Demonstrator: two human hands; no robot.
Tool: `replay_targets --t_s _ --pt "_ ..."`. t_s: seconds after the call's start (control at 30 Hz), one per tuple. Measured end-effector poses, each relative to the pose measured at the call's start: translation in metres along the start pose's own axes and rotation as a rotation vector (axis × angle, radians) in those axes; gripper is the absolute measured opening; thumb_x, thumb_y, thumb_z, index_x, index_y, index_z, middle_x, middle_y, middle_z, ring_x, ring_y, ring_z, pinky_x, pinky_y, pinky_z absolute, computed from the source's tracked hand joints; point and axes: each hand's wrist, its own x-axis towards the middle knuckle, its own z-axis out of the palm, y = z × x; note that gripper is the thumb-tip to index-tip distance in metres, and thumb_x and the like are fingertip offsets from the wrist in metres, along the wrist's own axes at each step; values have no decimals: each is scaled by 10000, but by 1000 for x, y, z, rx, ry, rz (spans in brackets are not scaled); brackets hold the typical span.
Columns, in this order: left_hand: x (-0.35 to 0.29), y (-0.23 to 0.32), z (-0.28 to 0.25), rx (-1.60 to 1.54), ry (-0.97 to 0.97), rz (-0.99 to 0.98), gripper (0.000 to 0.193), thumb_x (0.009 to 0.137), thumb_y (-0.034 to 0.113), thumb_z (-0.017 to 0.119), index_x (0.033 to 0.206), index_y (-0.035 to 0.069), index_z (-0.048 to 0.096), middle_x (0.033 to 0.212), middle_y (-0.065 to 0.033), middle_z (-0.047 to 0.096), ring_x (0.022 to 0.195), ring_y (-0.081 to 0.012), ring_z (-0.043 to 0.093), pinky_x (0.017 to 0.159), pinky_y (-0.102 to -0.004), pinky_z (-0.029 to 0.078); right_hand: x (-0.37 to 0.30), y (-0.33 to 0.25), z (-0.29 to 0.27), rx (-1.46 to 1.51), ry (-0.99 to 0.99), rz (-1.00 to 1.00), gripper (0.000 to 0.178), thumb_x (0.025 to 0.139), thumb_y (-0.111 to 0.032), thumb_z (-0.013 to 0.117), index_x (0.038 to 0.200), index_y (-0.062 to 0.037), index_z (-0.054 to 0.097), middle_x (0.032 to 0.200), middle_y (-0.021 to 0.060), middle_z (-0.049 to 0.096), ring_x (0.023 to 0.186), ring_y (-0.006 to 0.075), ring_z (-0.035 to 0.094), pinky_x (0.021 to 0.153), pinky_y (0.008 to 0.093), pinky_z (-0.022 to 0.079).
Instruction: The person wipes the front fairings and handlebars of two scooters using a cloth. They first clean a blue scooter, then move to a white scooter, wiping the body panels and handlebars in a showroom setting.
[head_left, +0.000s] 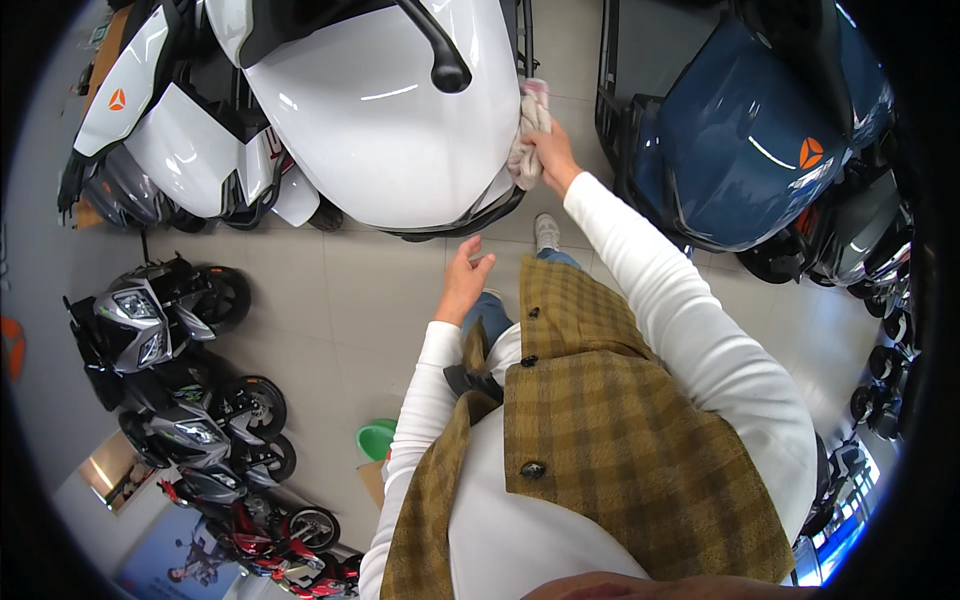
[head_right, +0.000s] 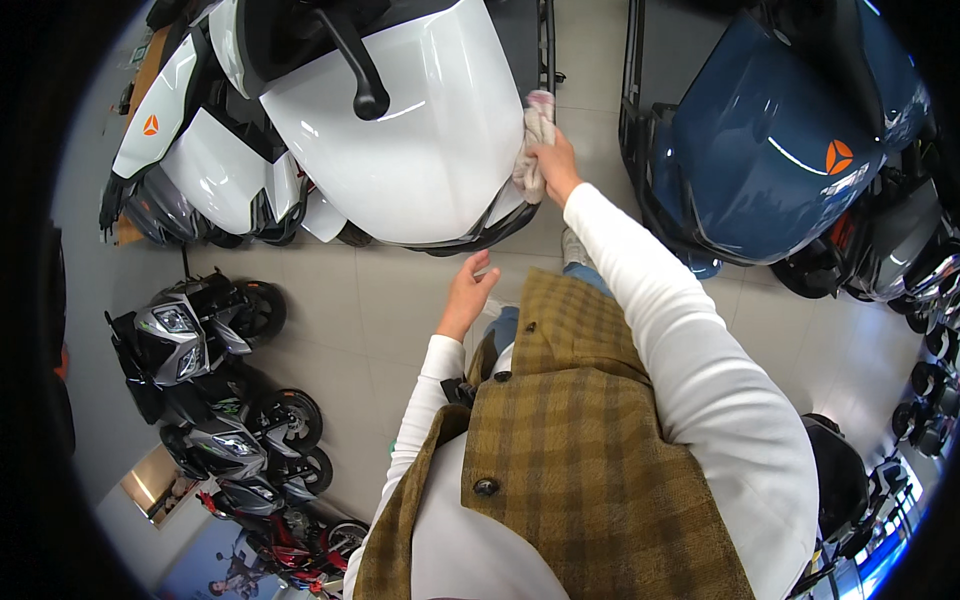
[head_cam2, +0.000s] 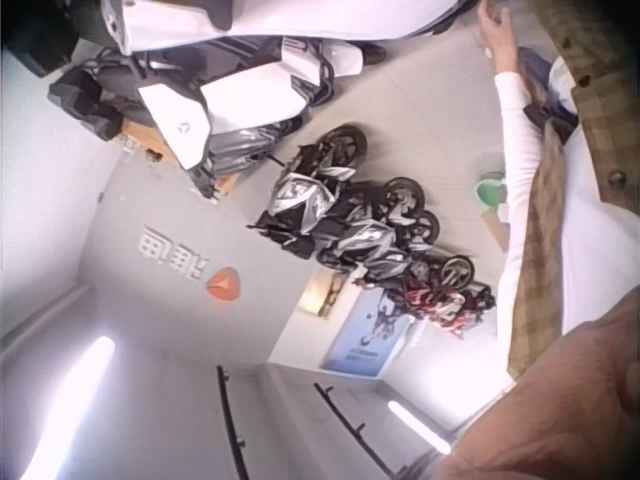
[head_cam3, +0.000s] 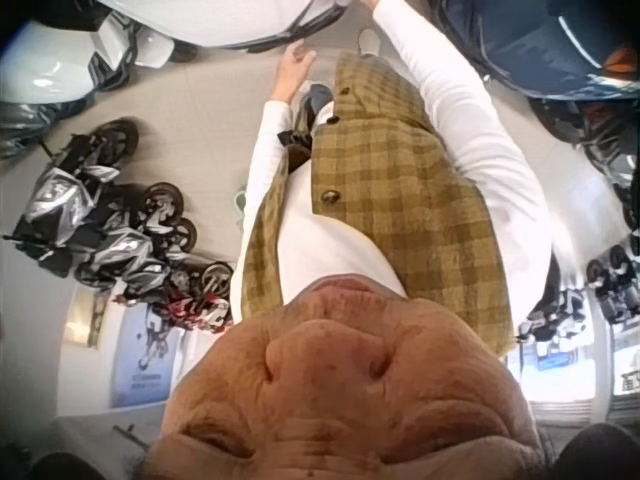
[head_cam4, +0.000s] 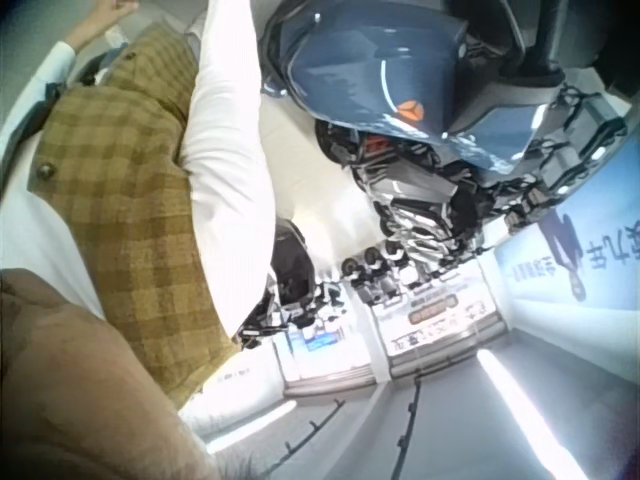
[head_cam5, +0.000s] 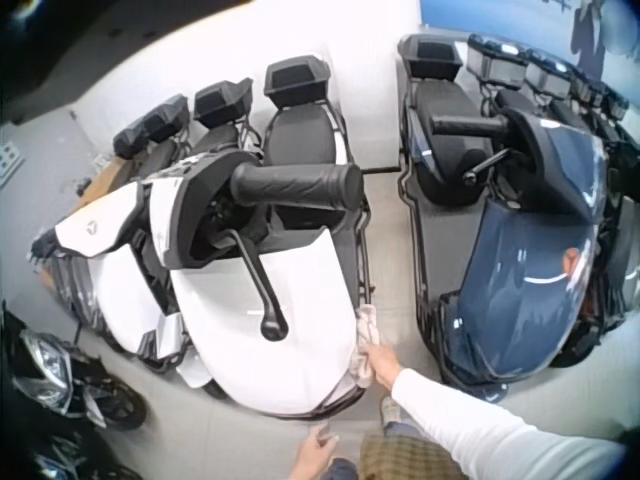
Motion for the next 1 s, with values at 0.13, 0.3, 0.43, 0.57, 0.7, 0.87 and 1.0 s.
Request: replay_targets --t_s 0.13,0.3,0.43,0.57,0.7,0.87,1.0 --pt "-9 -9 -15 23 -63 -23 606 963 243 709 1484 13 504 1427 -228 601 1173 -278 669 974 -372 537 11 33 7 12 98 94 531 805 70 548 1332 17 584 1180 157 689 1056 296 677 896 392 547" --pt "-16 -28 -29 40 -103 -47 600 967 232 707 1485 11 501 1422 -231 602 1199 -284 654 988 -379 530 -33 114 30 -66 288 24 530 793 34 564 1322 12 593 1190 198 710 1084 358 683 942 411 527" --pt "-19 -47 -33 61 -20 -22 575 952 205 707 1453 -3 517 1378 -233 624 1156 -292 680 948 -383 549 -96 145 47 -61 241 187 536 765 31 581 1300 11 561 1209 179 666 1137 339 644 963 393 507" --pt "-10 -55 -40 191 -20 -104 527 931 170 708 1402 -7 552 1345 -223 644 1099 -281 707 916 -372 557 -132 136 36 95 -25 428 539 732 53 570 1271 61 572 1087 135 666 940 272 672 812 381 571" --pt "-3 -48 -35 222 -117 -39 490 937 178 690 1377 -3 573 1344 -199 651 1070 -269 715 917 -367 553 -138 94 2 53 38 373 592 738 70 550 1327 24 567 1141 124 676 988 268 684 882 376 572" --pt "3 -27 -11 175 -146 24 480 951 198 662 1384 9 574 1372 -187 644 1085 -264 711 940 -374 548 -85 41 -39 -330 172 -105 535 787 11 577 1321 -16 596 1138 142 695 965 255 697 863 354 559" --pt "10 -14 3 162 -158 14 468 955 195 655 1378 10 576 1369 -193 646 1095 -271 708 959 -380 543 -49 47 -36 -1080 -124 -214 462 830 -95 664 1288 -155 678 1151 130 670 1087 327 650 941 423 512"
